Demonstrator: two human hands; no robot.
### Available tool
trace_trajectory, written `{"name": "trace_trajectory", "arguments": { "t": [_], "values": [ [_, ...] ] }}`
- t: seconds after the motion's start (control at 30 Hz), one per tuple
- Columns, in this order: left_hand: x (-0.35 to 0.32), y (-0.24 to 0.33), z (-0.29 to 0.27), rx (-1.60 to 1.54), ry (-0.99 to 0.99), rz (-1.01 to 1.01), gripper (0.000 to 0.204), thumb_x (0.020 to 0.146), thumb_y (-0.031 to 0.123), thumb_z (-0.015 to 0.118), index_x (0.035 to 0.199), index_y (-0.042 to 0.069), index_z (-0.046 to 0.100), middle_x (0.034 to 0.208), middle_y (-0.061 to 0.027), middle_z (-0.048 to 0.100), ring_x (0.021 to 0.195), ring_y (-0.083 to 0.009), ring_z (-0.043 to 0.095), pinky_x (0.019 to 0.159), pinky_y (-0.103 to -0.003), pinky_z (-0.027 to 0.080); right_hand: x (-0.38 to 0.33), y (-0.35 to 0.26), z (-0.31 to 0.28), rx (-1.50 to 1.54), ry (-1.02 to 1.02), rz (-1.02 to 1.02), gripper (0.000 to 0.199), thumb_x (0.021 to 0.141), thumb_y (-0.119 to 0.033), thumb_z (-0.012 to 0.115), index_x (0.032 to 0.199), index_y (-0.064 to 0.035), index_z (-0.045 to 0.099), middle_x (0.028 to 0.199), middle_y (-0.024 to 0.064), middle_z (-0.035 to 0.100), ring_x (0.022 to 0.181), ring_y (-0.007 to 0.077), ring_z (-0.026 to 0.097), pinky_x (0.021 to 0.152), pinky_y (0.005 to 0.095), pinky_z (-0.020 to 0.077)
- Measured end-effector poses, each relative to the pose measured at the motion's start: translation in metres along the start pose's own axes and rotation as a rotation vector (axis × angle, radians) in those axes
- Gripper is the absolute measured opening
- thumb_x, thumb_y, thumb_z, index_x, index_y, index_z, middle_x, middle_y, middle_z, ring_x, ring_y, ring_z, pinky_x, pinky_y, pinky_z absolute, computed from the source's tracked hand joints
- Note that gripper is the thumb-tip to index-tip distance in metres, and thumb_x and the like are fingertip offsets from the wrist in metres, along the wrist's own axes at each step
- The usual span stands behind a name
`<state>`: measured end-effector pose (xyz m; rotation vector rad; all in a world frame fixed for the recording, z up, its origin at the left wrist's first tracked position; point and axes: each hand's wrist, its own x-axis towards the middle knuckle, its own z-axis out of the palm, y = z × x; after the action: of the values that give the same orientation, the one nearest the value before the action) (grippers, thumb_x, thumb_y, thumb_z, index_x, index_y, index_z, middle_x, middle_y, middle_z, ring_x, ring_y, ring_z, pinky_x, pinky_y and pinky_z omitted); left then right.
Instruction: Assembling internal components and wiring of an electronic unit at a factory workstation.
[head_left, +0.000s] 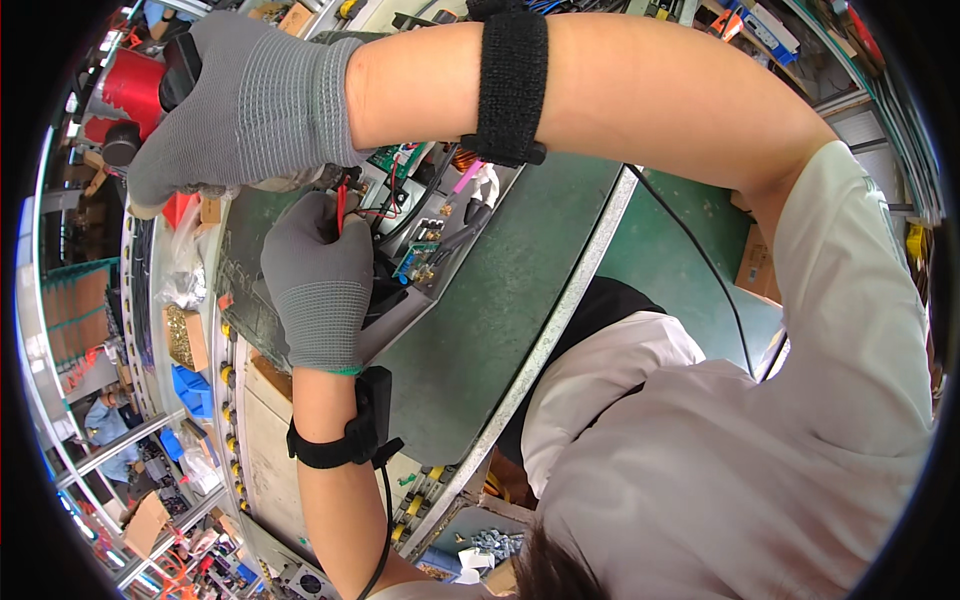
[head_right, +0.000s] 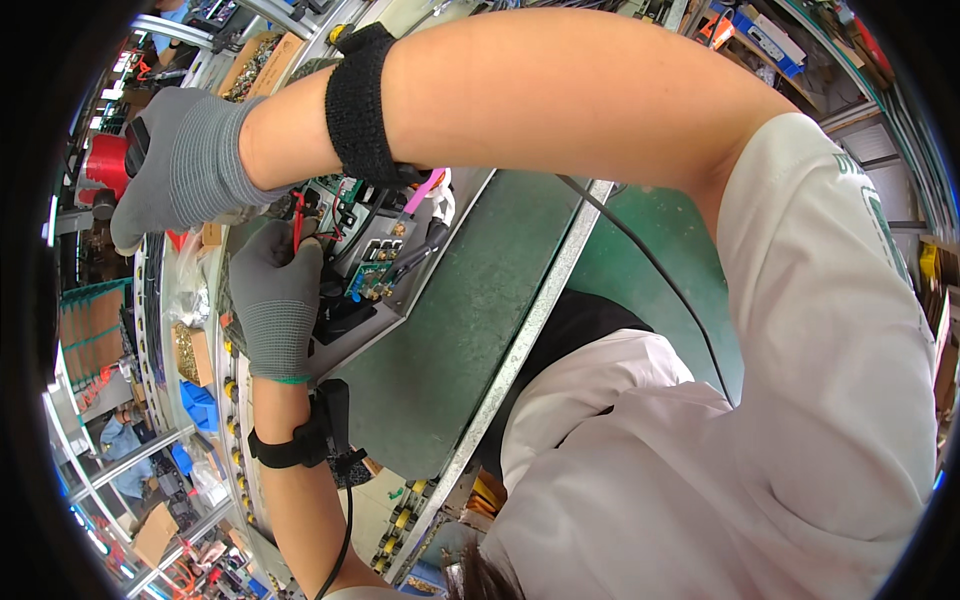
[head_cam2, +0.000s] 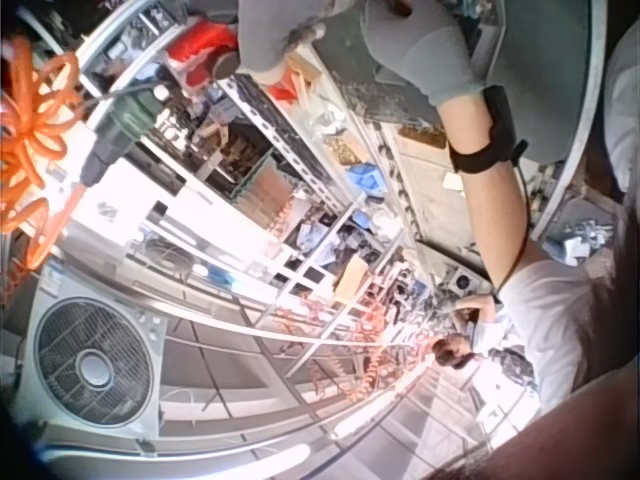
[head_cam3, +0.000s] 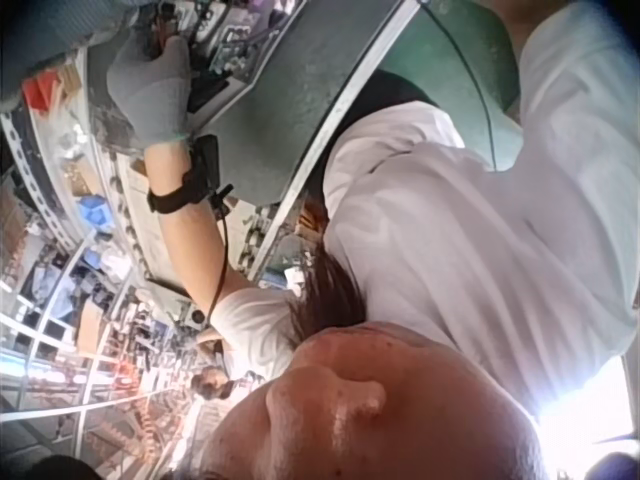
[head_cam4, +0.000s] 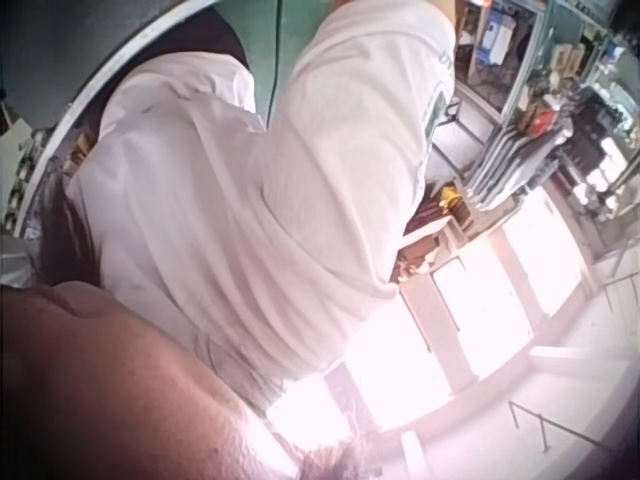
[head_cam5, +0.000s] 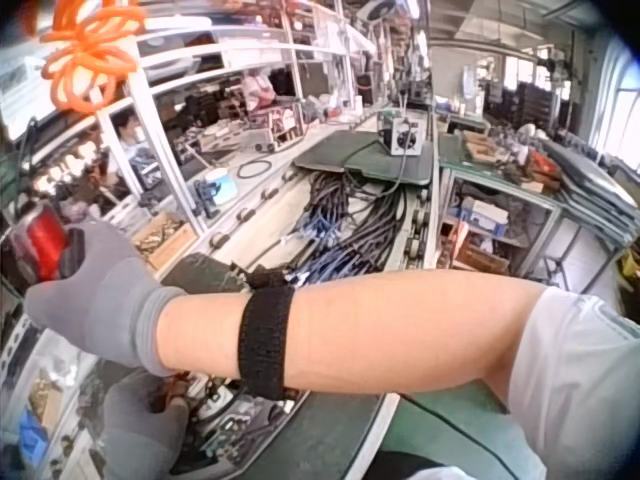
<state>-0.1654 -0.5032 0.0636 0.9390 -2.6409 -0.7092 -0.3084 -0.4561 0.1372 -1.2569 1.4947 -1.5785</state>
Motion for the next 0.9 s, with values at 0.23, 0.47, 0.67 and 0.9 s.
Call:
{"name": "trace_trajectory", "arguments": {
  "t": [0.23, 0.47, 0.67, 0.9],
  "values": [
    [-0.002, 0.001, -0.001, -0.012, 0.008, 0.035, 0.019, 0.079, 0.011, 0.063, 0.088, -0.004, 0.066, 0.078, -0.0220, 0.063, 0.071, -0.0336, 0.063, 0.068, -0.040, 0.048, -0.007, -0.006, -0.002, -0.031, -0.005, -0.013, 0.045, 0.061, -0.034, 0.087, 0.085, 0.0003, 0.070, 0.074, 0.0079, 0.070, 0.064, 0.0192, 0.066, 0.063, 0.0302, 0.0552],
    [-0.006, 0.009, -0.005, -0.050, -0.001, -0.059, 0.021, 0.082, 0.012, 0.065, 0.098, -0.001, 0.070, 0.084, -0.0167, 0.069, 0.071, -0.0244, 0.064, 0.070, -0.034, 0.050, 0.007, -0.015, -0.006, 0.664, -0.059, -0.263, 0.034, 0.071, -0.024, 0.081, 0.091, -0.0005, 0.067, 0.077, 0.0084, 0.069, 0.066, 0.0169, 0.066, 0.062, 0.0302, 0.0546],
    [-0.008, 0.011, -0.012, -0.226, -0.060, -0.137, 0.025, 0.081, 0.007, 0.068, 0.104, -0.001, 0.071, 0.082, -0.0124, 0.071, 0.068, -0.0139, 0.064, 0.068, -0.028, 0.052, -0.050, -0.011, -0.091, 0.947, -0.332, -0.181, 0.043, 0.098, -0.031, 0.062, 0.122, 0.0037, 0.055, 0.087, 0.0167, 0.064, 0.075, 0.0219, 0.067, 0.066, 0.0320, 0.0544],
    [-0.004, 0.011, -0.013, -0.044, -0.039, -0.067, 0.024, 0.080, 0.005, 0.068, 0.104, 0.000, 0.068, 0.079, -0.0094, 0.070, 0.068, -0.0135, 0.065, 0.068, -0.028, 0.053, -0.145, -0.013, -0.128, 0.477, 0.240, -0.206, 0.030, 0.085, -0.027, 0.067, 0.093, 0.0012, 0.062, 0.081, 0.0126, 0.064, 0.069, 0.0231, 0.063, 0.064, 0.0345, 0.0524]
  ]
}}
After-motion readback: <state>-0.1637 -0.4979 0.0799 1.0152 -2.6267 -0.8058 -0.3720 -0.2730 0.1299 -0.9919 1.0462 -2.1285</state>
